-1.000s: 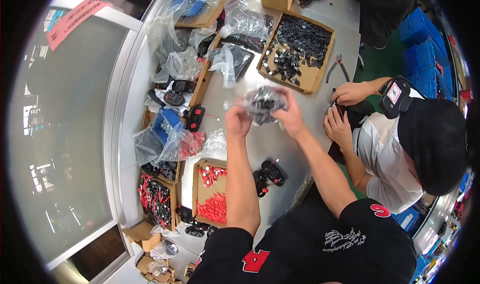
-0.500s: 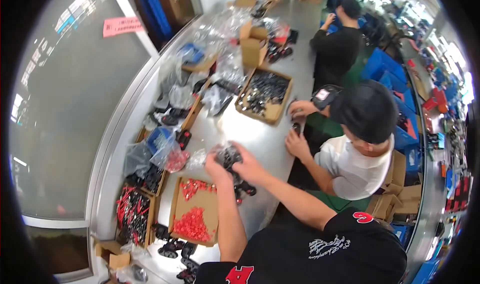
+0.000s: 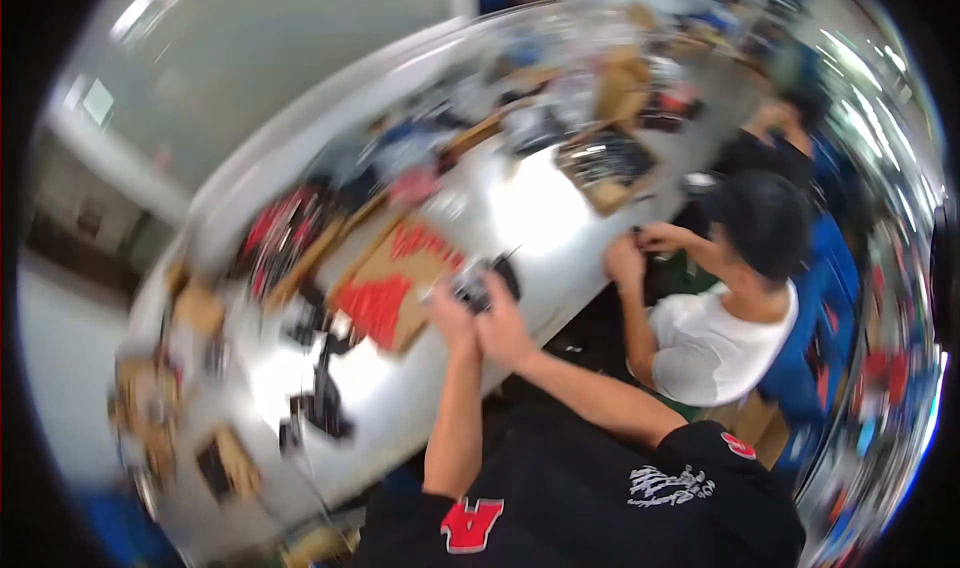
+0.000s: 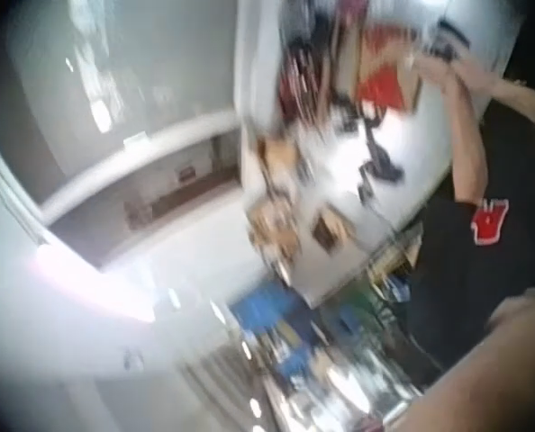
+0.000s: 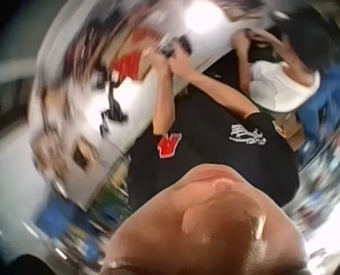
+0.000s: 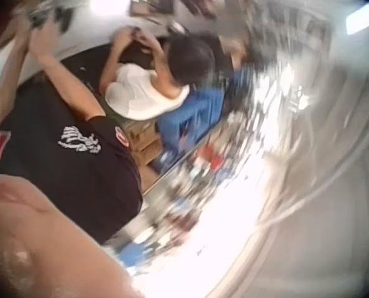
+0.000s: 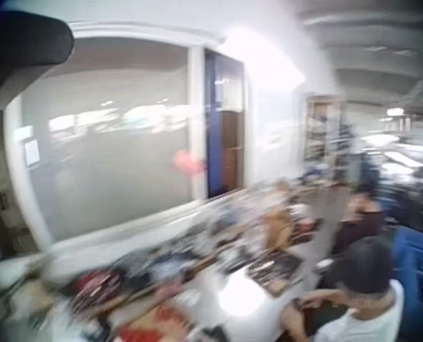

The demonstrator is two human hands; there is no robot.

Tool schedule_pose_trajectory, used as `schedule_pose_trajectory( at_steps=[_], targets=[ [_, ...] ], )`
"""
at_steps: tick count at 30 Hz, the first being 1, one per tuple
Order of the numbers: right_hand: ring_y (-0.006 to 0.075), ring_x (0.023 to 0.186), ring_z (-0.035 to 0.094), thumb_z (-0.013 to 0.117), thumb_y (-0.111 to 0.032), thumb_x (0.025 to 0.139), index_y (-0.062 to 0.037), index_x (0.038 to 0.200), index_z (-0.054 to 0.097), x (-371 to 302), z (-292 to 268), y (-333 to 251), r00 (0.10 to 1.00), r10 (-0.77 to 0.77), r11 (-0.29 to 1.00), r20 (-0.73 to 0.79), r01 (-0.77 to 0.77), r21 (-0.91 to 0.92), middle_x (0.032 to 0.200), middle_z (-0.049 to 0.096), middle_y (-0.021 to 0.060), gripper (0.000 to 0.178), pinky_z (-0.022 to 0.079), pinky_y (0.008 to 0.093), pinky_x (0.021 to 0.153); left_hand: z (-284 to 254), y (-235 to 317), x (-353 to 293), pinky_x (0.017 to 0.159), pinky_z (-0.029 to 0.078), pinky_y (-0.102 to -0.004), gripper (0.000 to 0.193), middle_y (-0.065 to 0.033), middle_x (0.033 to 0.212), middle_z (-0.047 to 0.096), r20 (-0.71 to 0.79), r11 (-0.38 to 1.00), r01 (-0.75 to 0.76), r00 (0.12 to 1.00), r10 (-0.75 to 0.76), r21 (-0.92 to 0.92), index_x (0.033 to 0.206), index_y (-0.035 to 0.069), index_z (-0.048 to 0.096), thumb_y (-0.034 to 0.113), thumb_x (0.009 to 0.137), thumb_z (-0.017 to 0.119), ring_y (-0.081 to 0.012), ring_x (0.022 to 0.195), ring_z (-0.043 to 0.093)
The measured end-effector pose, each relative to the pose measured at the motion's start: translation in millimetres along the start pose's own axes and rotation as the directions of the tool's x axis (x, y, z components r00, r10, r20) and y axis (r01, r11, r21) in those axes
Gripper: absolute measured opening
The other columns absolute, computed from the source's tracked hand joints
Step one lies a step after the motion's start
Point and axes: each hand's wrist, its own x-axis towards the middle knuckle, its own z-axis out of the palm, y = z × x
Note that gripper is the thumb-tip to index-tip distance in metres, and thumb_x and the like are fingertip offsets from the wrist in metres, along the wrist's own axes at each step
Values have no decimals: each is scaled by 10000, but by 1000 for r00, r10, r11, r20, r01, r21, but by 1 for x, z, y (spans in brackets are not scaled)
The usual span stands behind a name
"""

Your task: Assembling electronic components and sorting handheld devices at a factory workstation.

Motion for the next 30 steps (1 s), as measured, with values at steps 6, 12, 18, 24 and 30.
schedule_pose_trajectory(
  at_steps=[6,12,18,24,30],
  targets=[
    [301,1237,487,414,9,793,49,1445,292,-88,-46,-20,904,152,955,399,-238,176,1345,476,247,665,375,372,1041,-29,-16,-113,717,464,-385,278,-145,762,660,-303,966,-144,931,206,214,839,-29,671,180,846,488,-244,737,608],
    [271,1129,564,401,5,793,14,1412,350,-212,-90,4,779,103,953,619,-255,162,1229,574,193,622,419,337,988,-81,-73,-251,720,478,-330,278,-118,851,699,-601,974,-172,798,50,-147,879,-45,695,170,841,522,-195,763,627],
    [329,1112,582,459,-27,754,-18,1392,394,-350,-116,3,516,176,941,838,-337,10,1211,578,245,641,427,358,982,-152,-107,-402,681,478,-355,304,-130,715,678,-838,997,-34,544,-45,-75,813,-35,711,236,849,579,-195,712,621],
    [428,1172,530,484,-98,768,0,1368,405,-464,-117,-12,255,8,986,967,-165,36,1257,527,307,614,415,413,1004,-225,-123,-526,735,487,-326,327,-119,883,684,-937,925,-272,298,-182,-266,964,-41,712,243,859,588,-180,787,613],
    [422,1148,540,487,-108,762,-25,1350,421,-578,-103,-37,-63,-57,996,996,-66,53,1225,549,278,598,413,436,1005,-298,-141,-642,717,487,-337,295,-86,884,646,-962,854,-443,113,-250,-274,944,-59,673,208,880,567,-191,768,597]
  ],
)
